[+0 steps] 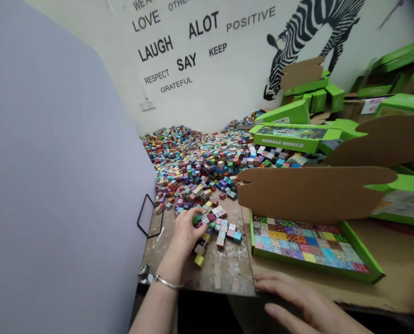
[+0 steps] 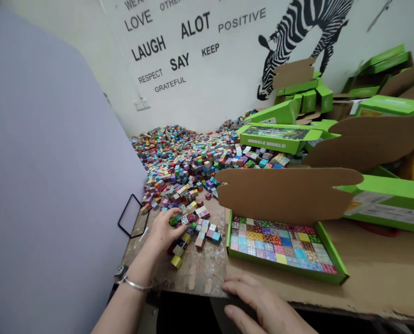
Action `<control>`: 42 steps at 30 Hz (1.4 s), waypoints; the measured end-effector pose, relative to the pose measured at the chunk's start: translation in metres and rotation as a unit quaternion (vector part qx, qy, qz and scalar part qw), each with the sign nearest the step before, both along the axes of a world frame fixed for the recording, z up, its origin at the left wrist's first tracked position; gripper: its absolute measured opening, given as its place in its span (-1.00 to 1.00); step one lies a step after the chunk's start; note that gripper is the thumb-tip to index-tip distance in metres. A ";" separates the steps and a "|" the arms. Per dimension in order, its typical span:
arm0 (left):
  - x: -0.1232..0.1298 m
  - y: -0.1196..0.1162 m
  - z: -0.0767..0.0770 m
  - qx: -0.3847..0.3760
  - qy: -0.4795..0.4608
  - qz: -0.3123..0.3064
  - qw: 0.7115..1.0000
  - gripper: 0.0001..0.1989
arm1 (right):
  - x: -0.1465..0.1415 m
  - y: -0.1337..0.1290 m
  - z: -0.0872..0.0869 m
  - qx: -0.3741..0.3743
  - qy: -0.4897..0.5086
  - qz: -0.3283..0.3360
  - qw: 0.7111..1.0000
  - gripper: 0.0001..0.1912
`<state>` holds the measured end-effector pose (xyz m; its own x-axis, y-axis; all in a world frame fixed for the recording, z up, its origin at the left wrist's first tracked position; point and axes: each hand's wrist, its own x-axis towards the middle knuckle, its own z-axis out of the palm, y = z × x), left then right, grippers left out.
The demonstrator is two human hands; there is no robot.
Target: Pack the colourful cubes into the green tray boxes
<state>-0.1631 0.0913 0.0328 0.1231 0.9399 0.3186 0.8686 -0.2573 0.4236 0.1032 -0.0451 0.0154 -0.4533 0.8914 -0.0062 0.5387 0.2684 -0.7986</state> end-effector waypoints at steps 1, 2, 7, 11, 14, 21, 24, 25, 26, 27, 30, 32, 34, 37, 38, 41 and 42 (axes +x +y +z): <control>0.007 -0.002 0.003 0.000 -0.003 -0.018 1.000 -0.67 | 0.000 -0.001 0.003 0.002 0.001 -0.002 1.000 -0.56; 0.017 -0.005 0.006 0.000 -0.006 -0.039 0.999 -0.66 | 0.002 -0.001 0.006 0.006 0.004 -0.007 1.000 -0.58; 0.085 -0.018 0.017 -0.014 0.007 -0.195 0.981 -0.65 | 0.026 0.013 0.026 0.068 0.005 -0.094 0.993 -0.60; 0.131 -0.011 0.010 -0.037 0.091 -0.255 0.962 -0.63 | 0.051 0.039 0.024 0.129 -0.011 -0.158 0.979 -0.61; 0.148 0.001 0.000 -0.042 0.111 -0.271 0.955 -0.62 | 0.061 0.059 0.010 0.163 -0.030 -0.187 0.968 -0.64; 0.150 0.012 -0.011 -0.042 0.104 -0.298 0.948 -0.48 | 0.057 0.092 -0.013 0.127 -0.103 -0.183 0.969 -0.61; 0.139 0.003 -0.014 -0.032 0.082 -0.274 0.958 -0.32 | 0.055 0.098 -0.018 0.121 -0.113 -0.170 0.971 -0.57; 0.134 -0.001 -0.016 -0.027 0.072 -0.262 0.962 -0.33 | 0.055 0.099 -0.019 0.123 -0.113 -0.168 0.972 -0.54; 0.130 -0.006 -0.019 -0.019 0.056 -0.246 0.967 -0.38 | 0.055 0.100 -0.019 0.127 -0.112 -0.168 0.971 -0.52; 0.126 -0.010 -0.022 -0.009 0.036 -0.228 0.973 -0.45 | 0.055 0.101 -0.020 0.130 -0.112 -0.170 0.970 -0.50; 0.120 -0.023 -0.032 0.023 -0.022 -0.179 0.983 -0.64 | 0.054 0.102 -0.020 0.132 -0.114 -0.163 0.971 -0.49; 0.121 -0.029 -0.039 0.035 -0.032 -0.155 0.987 -0.69 | 0.051 0.103 -0.019 0.128 -0.118 -0.155 0.972 -0.51; 0.125 -0.032 -0.045 0.040 -0.034 -0.142 0.988 -0.68 | 0.048 0.104 -0.020 0.136 -0.114 -0.150 0.973 -0.52; 0.129 -0.033 -0.052 0.041 -0.041 -0.150 0.987 -0.66 | 0.044 0.106 -0.024 0.155 -0.100 -0.148 0.972 -0.54; 0.130 -0.033 -0.054 0.042 -0.041 -0.154 0.986 -0.66 | 0.043 0.107 -0.025 0.158 -0.097 -0.152 0.971 -0.54; 0.130 -0.033 -0.059 0.048 -0.042 -0.154 0.986 -0.65 | 0.041 0.108 -0.025 0.147 -0.101 -0.171 0.969 -0.55; 0.130 -0.032 -0.060 0.048 -0.042 -0.155 0.986 -0.64 | 0.040 0.108 -0.023 0.140 -0.103 -0.171 0.970 -0.57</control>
<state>-0.0330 0.0589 -0.0272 0.3686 0.8265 0.4255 0.7045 -0.5470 0.4522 0.1432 0.0625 -0.0078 -0.1460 0.9692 0.1985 0.7749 0.2368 -0.5861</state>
